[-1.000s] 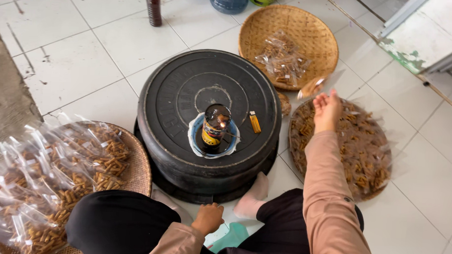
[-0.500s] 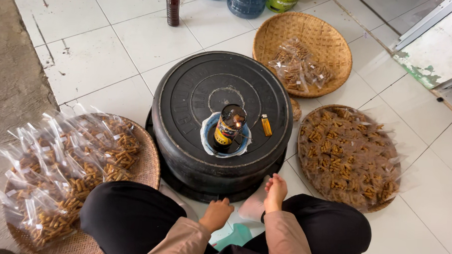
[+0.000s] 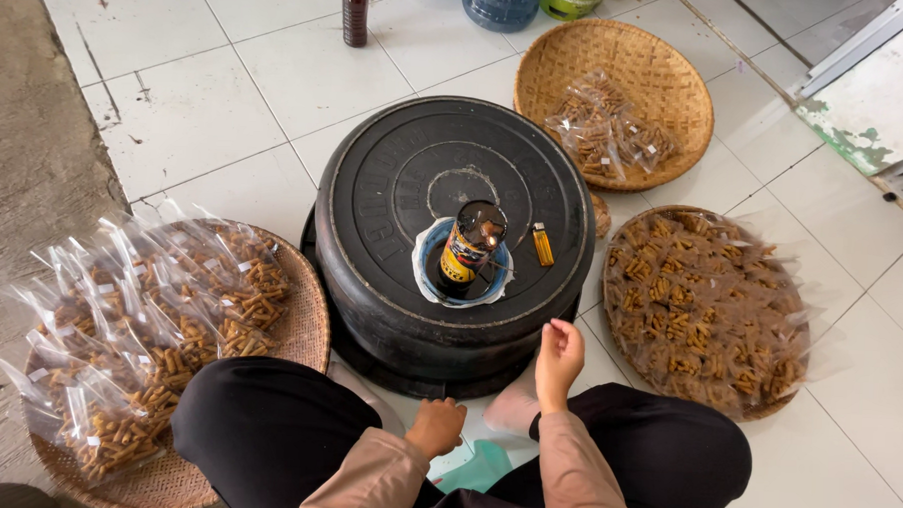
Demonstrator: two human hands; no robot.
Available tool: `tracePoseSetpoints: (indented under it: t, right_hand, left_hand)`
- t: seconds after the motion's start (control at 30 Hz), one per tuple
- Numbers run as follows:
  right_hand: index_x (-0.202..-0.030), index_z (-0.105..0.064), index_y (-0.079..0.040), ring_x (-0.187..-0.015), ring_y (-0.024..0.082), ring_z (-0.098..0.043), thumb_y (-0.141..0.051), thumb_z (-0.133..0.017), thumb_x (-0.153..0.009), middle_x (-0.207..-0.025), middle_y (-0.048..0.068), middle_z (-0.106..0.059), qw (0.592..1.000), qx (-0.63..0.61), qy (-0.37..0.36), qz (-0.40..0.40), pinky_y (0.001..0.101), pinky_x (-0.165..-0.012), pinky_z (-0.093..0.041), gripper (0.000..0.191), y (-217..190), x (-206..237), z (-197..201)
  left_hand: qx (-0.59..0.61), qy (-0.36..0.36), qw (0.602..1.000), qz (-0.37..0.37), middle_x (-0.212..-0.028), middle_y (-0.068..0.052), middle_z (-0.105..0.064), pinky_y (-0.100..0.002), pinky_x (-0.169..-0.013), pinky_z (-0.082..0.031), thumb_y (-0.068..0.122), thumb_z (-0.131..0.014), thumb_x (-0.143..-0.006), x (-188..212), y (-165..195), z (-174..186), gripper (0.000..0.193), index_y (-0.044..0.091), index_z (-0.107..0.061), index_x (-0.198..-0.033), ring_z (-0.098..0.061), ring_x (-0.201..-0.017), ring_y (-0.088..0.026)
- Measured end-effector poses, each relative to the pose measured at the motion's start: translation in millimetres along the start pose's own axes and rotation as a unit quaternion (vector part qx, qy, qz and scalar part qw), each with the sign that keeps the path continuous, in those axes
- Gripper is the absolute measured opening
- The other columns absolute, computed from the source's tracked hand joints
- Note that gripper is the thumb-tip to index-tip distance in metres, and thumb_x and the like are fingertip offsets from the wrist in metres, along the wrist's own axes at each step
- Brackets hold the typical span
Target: The person sits on the floor and seals clear plastic bags filled with fried snack sticks. They hold each bag's open edge over a lit candle to melt and seal it, press the sealed edge, and place the finished bag on a woven tray with other sealed bags.
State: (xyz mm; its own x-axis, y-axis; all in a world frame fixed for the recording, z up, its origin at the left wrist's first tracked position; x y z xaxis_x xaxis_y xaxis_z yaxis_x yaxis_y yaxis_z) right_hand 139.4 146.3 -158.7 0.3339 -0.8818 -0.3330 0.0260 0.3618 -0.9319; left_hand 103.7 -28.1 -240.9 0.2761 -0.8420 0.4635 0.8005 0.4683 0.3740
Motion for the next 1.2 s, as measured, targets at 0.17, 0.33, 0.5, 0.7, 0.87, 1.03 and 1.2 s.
tracePoseSetpoints:
  t: [0.17, 0.33, 0.5, 0.7, 0.87, 1.03, 1.2]
  right_hand:
    - [-0.108, -0.072, -0.005, -0.08, 0.011, -0.06, -0.006, -0.077, -0.092, -0.101, 0.004, -0.064, 0.981, 0.152, -0.031, 0.12, 0.0247, -0.073, -0.047, 0.017, -36, -11, -11]
    - [-0.123, -0.07, -0.007, -0.076, 0.008, -0.058, -0.006, -0.081, -0.086, -0.104, 0.002, -0.065, 0.988, 0.063, -0.137, 0.03, 0.0232, -0.064, -0.048, 0.038, -34, -39, -48]
    - [-0.117, -0.075, -0.003, -0.076, 0.006, -0.06, -0.002, -0.08, -0.087, -0.095, 0.003, -0.071, 0.984, -0.051, -0.164, -0.037, 0.021, -0.07, -0.052, 0.03, -25, -53, -76]
    - [-0.108, -0.076, 0.002, -0.076, 0.005, -0.062, 0.0, -0.078, -0.088, -0.091, 0.003, -0.072, 0.983, -0.078, -0.167, -0.015, 0.0203, -0.069, -0.051, 0.02, -29, -58, -83]
    - [-0.106, -0.078, 0.002, -0.073, 0.005, -0.059, -0.003, -0.079, -0.091, -0.086, 0.001, -0.072, 0.982, -0.07, -0.174, -0.029, 0.0198, -0.065, -0.047, 0.016, -26, -66, -85]
    - [-0.105, -0.078, -0.002, -0.07, 0.003, -0.057, -0.009, -0.077, -0.091, -0.084, -0.002, -0.071, 0.969, -0.138, -0.174, -0.11, 0.0198, -0.059, -0.043, 0.016, -19, -77, -87]
    - [-0.102, -0.076, -0.003, -0.067, 0.004, -0.055, -0.012, -0.077, -0.096, -0.081, -0.002, -0.068, 0.981, -0.148, -0.09, -0.083, 0.02, -0.059, -0.043, 0.011, -33, -102, -68]
  left_hand:
    - [-0.01, 0.003, 1.0, -0.01, -0.122, -0.015, -0.064, -0.05, -0.091, -0.048, 0.034, -0.083, -0.085, 0, 1, -2, 0.051, 0.006, -0.062, -0.122, -0.064, -0.112, -0.033]
    - [-0.015, 0.0, 1.0, -0.006, -0.123, -0.016, -0.063, -0.052, -0.091, -0.048, 0.035, -0.084, -0.085, 1, 3, -1, 0.053, 0.006, -0.062, -0.123, -0.062, -0.113, -0.034]
    - [-0.007, -0.008, 1.0, 0.005, -0.124, -0.015, -0.063, -0.052, -0.092, -0.047, 0.036, -0.084, -0.085, 4, 2, 8, 0.055, 0.006, -0.061, -0.125, -0.062, -0.114, -0.034]
    - [-0.012, 0.015, 1.0, -0.001, -0.12, -0.014, -0.065, -0.05, -0.09, -0.047, 0.035, -0.083, -0.084, 5, 3, 13, 0.052, 0.007, -0.063, -0.123, -0.064, -0.11, -0.033]
    - [-0.012, 0.029, 0.999, -0.024, -0.118, -0.015, -0.065, -0.049, -0.086, -0.048, 0.035, -0.084, -0.083, 2, 8, 5, 0.051, 0.006, -0.064, -0.121, -0.064, -0.109, -0.034]
    - [-0.013, 0.089, 0.993, -0.079, -0.109, -0.014, -0.067, -0.046, -0.084, -0.049, 0.034, -0.083, -0.084, 8, 20, 8, 0.047, 0.005, -0.065, -0.117, -0.065, -0.102, -0.032]
    - [0.14, 0.241, 0.94, -0.195, -0.101, -0.014, -0.069, -0.043, -0.083, -0.052, 0.024, -0.079, -0.082, 46, 26, 82, 0.039, 0.005, -0.068, -0.115, -0.067, -0.094, -0.033]
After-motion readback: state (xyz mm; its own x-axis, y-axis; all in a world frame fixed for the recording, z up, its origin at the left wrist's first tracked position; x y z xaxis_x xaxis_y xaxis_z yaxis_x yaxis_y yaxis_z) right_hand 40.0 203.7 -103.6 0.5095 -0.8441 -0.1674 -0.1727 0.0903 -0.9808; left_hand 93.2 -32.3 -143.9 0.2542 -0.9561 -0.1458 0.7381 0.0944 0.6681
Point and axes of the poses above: each hand's wrist, its own x-axis away from the middle knuckle, its own z-axis out of the back of the hand, y = z × x, the point moved 6 cm from there along -x, towards the middle knuckle
